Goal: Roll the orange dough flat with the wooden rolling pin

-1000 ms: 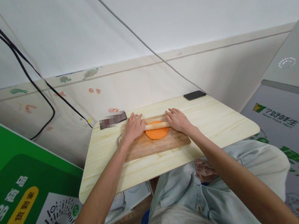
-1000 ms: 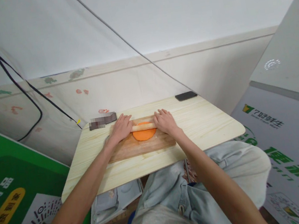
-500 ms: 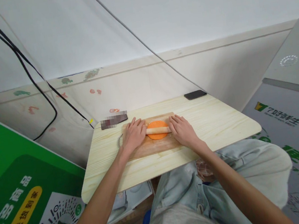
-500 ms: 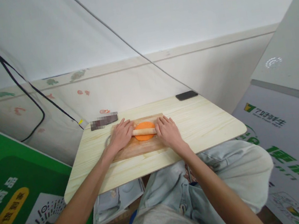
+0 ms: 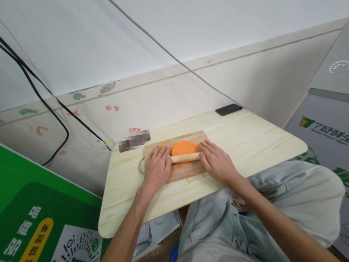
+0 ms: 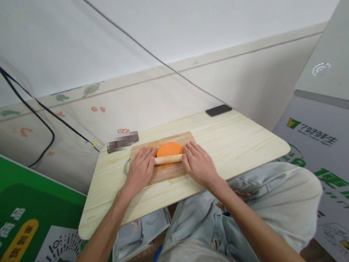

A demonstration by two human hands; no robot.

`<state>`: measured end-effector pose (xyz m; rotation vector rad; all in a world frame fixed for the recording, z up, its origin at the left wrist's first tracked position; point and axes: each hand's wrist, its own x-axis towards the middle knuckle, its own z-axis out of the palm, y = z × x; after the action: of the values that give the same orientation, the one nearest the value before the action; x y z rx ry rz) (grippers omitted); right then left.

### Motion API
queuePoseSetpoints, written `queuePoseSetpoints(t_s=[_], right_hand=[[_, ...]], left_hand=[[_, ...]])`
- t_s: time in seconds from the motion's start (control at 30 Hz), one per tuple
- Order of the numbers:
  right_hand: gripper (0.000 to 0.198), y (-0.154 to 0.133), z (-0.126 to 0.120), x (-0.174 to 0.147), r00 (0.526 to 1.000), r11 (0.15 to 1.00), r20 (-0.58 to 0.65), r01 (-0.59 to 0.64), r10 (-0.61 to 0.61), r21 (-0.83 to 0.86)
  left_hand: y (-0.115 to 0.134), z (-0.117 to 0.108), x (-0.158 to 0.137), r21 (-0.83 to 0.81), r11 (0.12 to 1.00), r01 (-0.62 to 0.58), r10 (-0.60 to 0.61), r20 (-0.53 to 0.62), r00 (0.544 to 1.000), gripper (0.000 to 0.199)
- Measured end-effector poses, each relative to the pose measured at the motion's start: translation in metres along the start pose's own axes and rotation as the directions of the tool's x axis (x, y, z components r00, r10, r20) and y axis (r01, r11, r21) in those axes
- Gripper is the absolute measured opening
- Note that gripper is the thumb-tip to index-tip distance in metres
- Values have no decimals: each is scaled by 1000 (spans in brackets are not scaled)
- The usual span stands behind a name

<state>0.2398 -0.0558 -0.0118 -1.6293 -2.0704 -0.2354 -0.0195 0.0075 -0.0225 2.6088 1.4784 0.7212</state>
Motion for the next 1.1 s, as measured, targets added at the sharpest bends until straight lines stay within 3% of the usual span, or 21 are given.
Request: queuePoseSetpoints(t_s=[0.13,0.37,0.5,0.63,0.87,1.0,1.1], right_hand=[[47,4,-1,18,998,999,63,-10,12,-31],[45,17,6,58,986,989,161,-26,50,-148],[47,20,9,80,971,977,209,-74,116,-198],[47,24,11,96,952,974,265,-95,150,-207],[46,23,10,75,975,984,212,-26,65,-179],[44,18,9,54,992,993,127,18,-3,-120],[45,17,11,46,997,996,74,12,-5,-85]], left_hand=[[0,0,9,33,999,27,-28,14,1000,56],[1,-2,50,173,978,117,-129,62,990,57],[0,-2,69,165,960,227,-243,82,967,57],[0,-3,77,146,956,256,-270,88,959,57],[6,-4,55,151,972,182,-191,48,980,53],[8,-2,39,85,991,101,-99,-29,995,47],[8,0,38,24,995,101,-99,-78,992,39]])
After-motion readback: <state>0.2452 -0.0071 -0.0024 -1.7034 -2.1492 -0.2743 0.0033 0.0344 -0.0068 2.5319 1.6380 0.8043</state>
